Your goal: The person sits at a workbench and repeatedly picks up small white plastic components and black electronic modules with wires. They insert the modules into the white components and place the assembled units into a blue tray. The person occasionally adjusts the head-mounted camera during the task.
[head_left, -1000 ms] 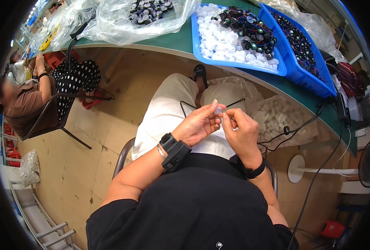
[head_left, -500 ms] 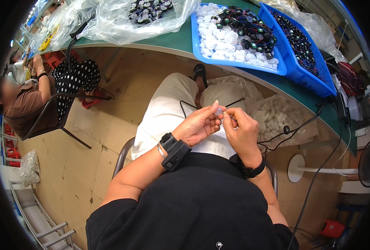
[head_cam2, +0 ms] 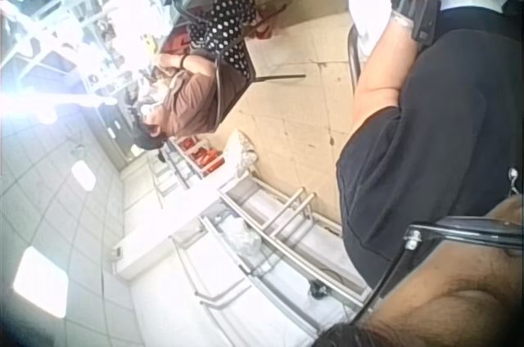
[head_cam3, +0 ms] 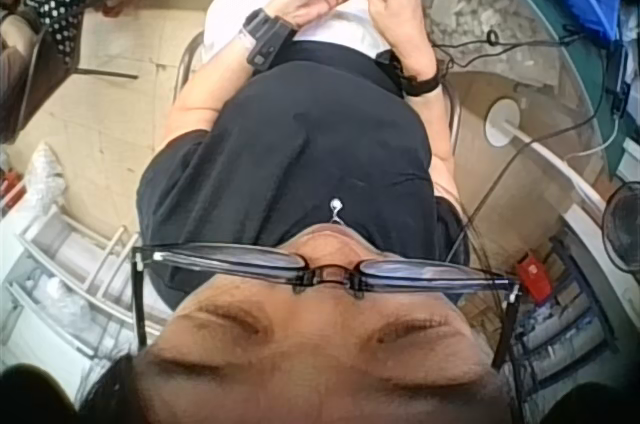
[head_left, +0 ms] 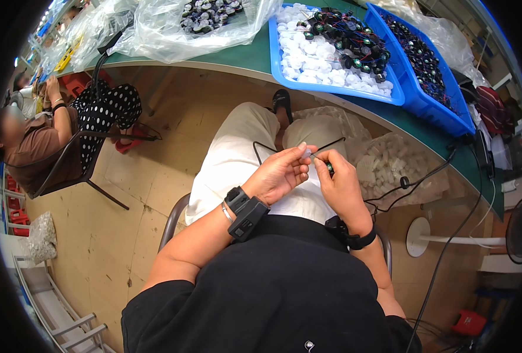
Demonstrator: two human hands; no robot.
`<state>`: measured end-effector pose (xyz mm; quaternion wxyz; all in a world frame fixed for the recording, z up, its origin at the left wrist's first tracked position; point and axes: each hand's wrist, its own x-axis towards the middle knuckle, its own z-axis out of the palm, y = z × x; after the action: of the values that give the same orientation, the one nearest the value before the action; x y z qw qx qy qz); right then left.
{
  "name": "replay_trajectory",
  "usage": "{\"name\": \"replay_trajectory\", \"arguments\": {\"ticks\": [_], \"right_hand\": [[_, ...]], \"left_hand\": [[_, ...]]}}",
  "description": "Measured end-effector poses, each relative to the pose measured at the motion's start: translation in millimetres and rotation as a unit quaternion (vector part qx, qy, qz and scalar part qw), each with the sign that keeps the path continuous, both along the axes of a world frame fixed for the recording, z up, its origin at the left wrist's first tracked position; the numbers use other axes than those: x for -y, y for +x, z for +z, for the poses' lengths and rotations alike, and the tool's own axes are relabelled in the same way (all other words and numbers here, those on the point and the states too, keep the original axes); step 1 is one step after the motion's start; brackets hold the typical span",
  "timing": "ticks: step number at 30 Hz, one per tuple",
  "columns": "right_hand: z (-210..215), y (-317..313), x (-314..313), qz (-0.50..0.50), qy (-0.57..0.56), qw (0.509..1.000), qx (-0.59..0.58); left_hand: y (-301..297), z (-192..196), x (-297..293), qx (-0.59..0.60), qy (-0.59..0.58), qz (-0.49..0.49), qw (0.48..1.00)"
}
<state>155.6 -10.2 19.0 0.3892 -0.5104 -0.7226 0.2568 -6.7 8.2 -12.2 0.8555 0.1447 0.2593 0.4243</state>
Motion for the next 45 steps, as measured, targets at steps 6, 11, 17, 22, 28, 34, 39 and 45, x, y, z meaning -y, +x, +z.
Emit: {"name": "replay_trajectory", "arguments": {"ticks": [6, 11, 17, 22, 28, 34, 39, 45], "right_hand": [[-4.8, 0.4, -0.2, 0.009, 0.029, 0.999, 0.039], [-4.5, -0.7, -0.5, 0.02, 0.029, 0.999, 0.031], [-3.2, 0.2, -0.8, 0.003, 0.019, 0.999, 0.04], [-2.4, 0.7, -0.9, -0.006, 0.029, 0.997, 0.077], [-4.8, -0.6, -1.8, -0.008, -0.003, 1.0, -0.016], [-10.1, 8.8, -4.0, 0.022, -0.01, 0.997, 0.067], [-1.4, 6.3, -1.9, 0.033, -0.086, 0.996, -0.005], [-3.6, 0.8, -1.8, 0.022, -0.12, 0.988, -0.091]], "left_hand": [[1.7, -6.6, 0.6, -0.035, 0.047, -0.037, 0.998], [0.2, -9.5, -0.2, -0.055, 0.041, -0.021, 0.997], [1.7, -2.6, 1.0, -0.02, 0.013, -0.011, 1.0], [3.3, -7.6, 0.3, -0.061, 0.05, -0.029, 0.996], [2.4, -11.0, -0.1, -0.112, 0.071, -0.008, 0.991], [0.9, -9.5, -1.5, -0.073, 0.022, 0.0, 0.997], [0.1, -11.7, -1.6, -0.073, 0.015, -0.013, 0.997], [0.3, -10.7, -1.5, -0.022, -0.024, -0.016, 0.999]]}}
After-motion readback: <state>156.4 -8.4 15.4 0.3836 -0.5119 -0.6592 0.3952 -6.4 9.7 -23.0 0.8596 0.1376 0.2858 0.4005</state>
